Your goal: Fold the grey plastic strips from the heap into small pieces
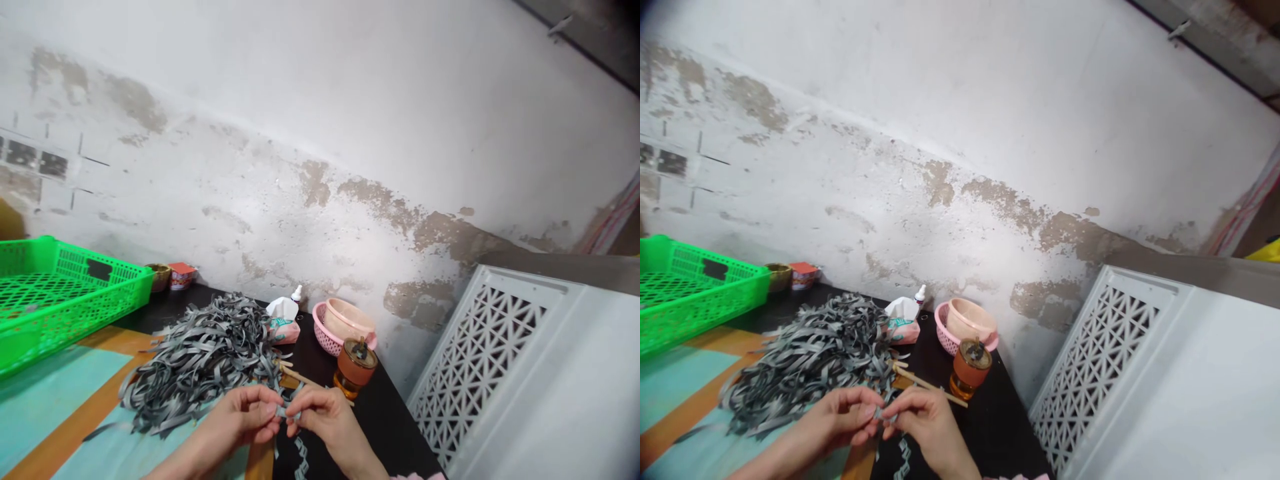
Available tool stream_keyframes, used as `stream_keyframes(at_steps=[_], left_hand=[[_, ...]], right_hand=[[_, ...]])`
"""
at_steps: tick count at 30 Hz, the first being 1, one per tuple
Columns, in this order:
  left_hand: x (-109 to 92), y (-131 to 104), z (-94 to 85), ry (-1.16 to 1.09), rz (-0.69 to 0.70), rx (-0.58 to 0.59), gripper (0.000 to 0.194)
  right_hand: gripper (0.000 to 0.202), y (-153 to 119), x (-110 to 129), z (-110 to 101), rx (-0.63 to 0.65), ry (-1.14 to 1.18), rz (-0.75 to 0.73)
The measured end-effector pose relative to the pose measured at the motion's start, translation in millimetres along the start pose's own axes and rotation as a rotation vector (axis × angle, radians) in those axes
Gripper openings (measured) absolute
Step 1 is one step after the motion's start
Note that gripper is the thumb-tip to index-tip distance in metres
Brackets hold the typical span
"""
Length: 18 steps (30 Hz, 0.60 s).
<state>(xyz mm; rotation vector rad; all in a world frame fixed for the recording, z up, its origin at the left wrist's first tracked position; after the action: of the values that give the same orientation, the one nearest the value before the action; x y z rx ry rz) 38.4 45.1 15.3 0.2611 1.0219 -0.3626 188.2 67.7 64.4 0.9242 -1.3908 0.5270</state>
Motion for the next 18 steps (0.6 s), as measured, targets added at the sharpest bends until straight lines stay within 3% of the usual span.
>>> stream_keyframes(at_steps=[5,12,18], left_hand=[[6,2,1.8,0.022,0.022,0.049,0.029],[8,1,8.0,-0.003,0.026,0.096,0.025],[13,2,6.4,-0.026,-0.008,0.071,0.026]], right_hand=[[0.013,-1,-6,3,0.079,0.007,0.086],[0.030,-1,-23,-4,-0.079,0.122,0.203],[0.031,0,-20,-2,-0.070,0.166,0.188]])
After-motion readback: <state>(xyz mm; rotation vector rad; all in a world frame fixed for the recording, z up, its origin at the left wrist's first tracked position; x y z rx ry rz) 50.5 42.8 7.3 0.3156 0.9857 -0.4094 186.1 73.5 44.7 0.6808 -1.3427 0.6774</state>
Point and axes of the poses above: each hand's wrist, its own y-axis towards the middle knuckle, its own z-axis out of the palm, x = y × z, the point moved 4 cm from there along y, towards the middle knuckle, and after that the axes turned 15 degrees about x, right-handed, at the moved point
